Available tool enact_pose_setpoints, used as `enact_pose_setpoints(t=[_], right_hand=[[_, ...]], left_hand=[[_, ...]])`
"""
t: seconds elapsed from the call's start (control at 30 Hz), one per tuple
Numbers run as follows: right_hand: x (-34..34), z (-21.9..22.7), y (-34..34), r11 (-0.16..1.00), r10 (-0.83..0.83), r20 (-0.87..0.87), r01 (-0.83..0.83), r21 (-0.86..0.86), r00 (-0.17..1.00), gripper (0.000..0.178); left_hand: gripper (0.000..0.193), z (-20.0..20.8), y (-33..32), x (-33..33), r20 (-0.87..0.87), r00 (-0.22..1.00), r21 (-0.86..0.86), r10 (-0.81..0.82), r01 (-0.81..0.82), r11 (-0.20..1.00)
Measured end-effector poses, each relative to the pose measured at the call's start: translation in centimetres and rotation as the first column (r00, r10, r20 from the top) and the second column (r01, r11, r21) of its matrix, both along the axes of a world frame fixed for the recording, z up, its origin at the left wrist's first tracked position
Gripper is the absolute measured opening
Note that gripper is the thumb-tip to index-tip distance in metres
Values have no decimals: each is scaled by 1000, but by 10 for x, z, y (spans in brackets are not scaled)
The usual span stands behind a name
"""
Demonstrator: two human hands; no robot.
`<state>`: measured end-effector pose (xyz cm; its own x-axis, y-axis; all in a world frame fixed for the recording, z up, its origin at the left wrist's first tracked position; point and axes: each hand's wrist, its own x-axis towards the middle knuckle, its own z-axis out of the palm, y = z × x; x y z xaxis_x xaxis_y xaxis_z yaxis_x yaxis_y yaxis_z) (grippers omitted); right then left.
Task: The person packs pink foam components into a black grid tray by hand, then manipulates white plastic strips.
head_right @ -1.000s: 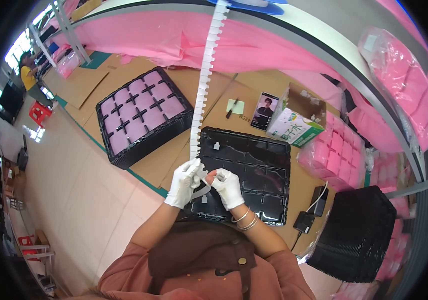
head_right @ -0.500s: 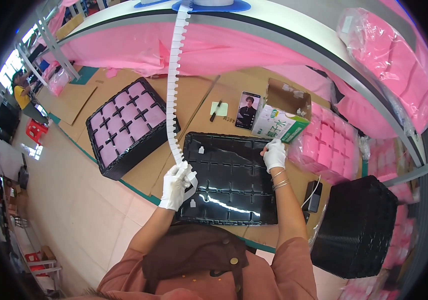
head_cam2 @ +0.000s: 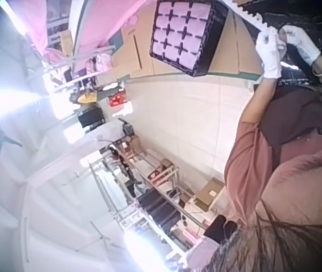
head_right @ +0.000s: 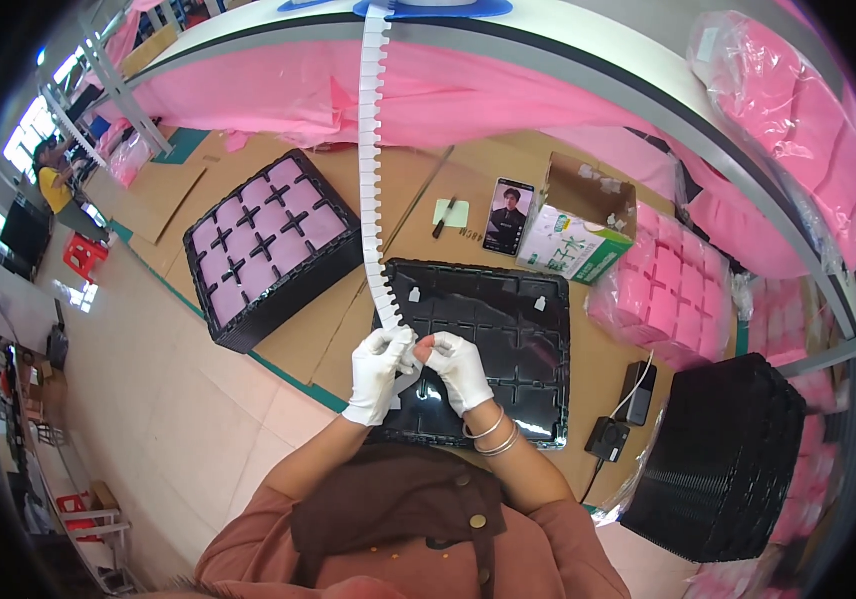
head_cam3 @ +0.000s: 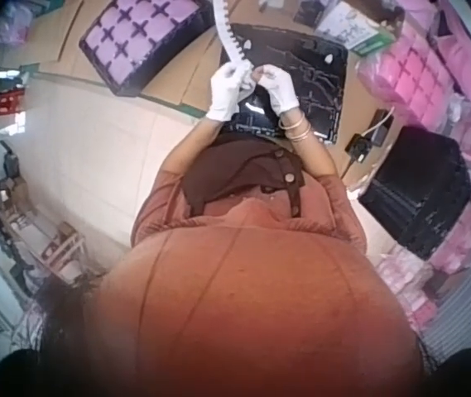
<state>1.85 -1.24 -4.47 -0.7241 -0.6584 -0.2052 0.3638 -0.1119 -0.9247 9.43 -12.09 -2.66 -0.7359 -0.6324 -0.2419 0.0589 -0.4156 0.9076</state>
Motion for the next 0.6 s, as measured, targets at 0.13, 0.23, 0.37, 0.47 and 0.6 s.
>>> enact_pose_setpoints(t=[0.13,0.23,0.37,0.47,0.6], right_hand=[[19,17,7,943,-196,-841,332,-20,505,11],[19,45,31,943,-168,-777,327,52,607,11],[-26,26,119,797,78,-809,451,402,583,12],[-20,-6,165,524,447,-657,418,742,607,11],[-8,-32,158,548,228,-820,627,554,526,21]], left_hand=[[13,-12,-2,-1,4,999,303,-47,44,952],[16,-18,-13,-3,89,996,143,-5,-8,990],[18,-21,-37,11,71,993,-10,97,-96,995],[15,-26,-47,17,-5,990,25,140,-140,990],[19,-21,-40,15,15,990,17,141,-142,990]])
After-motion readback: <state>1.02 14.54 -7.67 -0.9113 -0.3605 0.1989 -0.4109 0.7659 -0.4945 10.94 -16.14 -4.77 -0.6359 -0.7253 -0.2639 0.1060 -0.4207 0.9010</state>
